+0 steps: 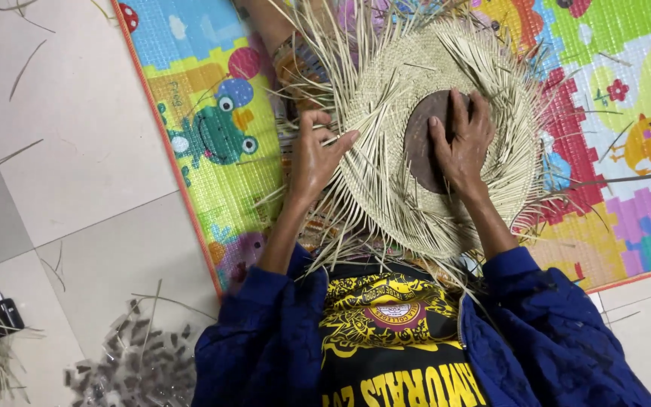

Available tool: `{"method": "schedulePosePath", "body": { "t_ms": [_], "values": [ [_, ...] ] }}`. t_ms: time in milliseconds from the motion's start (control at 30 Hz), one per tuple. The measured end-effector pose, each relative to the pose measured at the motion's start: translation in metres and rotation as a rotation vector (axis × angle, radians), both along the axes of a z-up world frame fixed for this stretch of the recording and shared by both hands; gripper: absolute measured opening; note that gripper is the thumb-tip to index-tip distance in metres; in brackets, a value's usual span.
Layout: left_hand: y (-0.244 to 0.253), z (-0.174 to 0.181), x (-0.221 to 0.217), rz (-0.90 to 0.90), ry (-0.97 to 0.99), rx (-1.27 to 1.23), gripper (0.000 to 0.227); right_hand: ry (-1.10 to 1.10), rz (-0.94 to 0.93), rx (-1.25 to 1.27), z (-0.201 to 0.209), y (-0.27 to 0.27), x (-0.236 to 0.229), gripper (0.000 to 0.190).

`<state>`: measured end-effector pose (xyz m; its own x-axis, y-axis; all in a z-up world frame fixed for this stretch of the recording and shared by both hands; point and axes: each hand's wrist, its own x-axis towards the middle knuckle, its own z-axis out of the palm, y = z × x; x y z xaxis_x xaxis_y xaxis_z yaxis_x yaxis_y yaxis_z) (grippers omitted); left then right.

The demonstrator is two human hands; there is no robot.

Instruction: Weaving a straw hat by tucking and braiding loose straw strands into the brim.

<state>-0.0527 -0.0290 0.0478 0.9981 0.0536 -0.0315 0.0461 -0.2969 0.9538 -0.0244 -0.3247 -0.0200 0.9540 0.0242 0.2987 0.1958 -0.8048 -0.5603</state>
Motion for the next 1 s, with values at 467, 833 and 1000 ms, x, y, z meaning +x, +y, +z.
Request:
{"method": "schedulePosePath", "body": {
  "t_ms": [467, 833, 1000],
  "values": [
    [-0.001, -0.044, -0.006, 0.119, -0.125, 0.417, 0.029, 0.027, 0.641, 0.323, 0.028, 0.107, -0.045, 0.023],
    [-0.007, -0.020, -0.007, 0.104, -0.164, 0.626, 0.032, 0.225, 0.499, 0.593, 0.084, 0.107, -0.025, 0.033],
    [0.001, -0.002, -0.003, 0.021, -0.135, 0.602, 0.035, 0.284, 0.560, 0.611, 0.094, 0.113, -0.007, 0.035]
  ]
}}
